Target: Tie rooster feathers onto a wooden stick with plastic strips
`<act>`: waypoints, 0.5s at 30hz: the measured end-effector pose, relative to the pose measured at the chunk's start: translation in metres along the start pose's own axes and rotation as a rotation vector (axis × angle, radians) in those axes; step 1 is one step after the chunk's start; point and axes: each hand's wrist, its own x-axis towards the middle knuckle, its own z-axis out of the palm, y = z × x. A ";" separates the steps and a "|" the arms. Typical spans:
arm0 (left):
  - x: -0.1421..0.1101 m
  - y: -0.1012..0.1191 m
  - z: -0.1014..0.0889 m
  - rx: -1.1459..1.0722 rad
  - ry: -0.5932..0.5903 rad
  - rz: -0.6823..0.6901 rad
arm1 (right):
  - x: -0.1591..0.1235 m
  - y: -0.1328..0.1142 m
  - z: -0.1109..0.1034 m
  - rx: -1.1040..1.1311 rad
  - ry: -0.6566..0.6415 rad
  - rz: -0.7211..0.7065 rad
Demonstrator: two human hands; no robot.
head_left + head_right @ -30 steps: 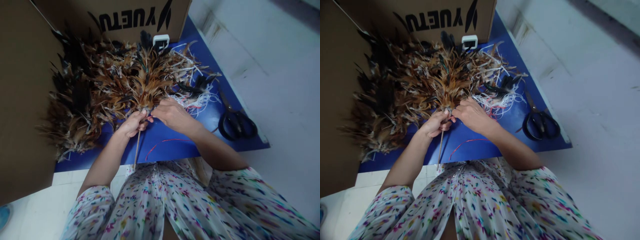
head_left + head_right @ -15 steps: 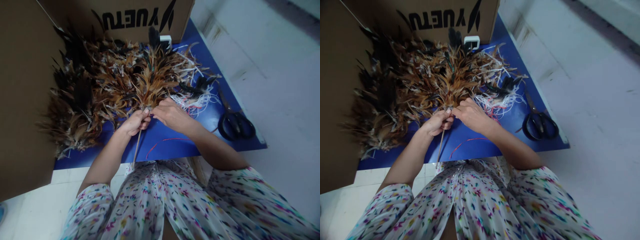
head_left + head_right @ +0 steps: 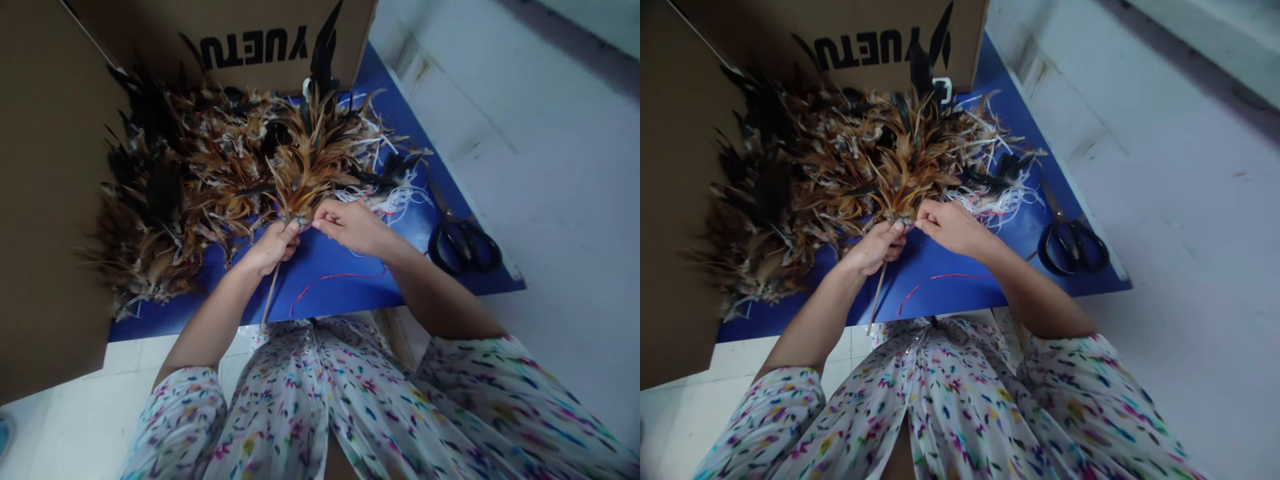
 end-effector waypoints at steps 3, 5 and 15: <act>-0.002 -0.001 0.008 0.042 0.013 0.019 | -0.004 0.000 -0.008 0.009 0.043 0.030; -0.002 -0.002 0.014 0.086 0.023 0.053 | -0.007 -0.001 -0.014 -0.056 0.082 0.010; -0.003 -0.002 0.031 0.879 0.089 0.368 | -0.034 -0.021 -0.036 -0.562 0.118 -0.088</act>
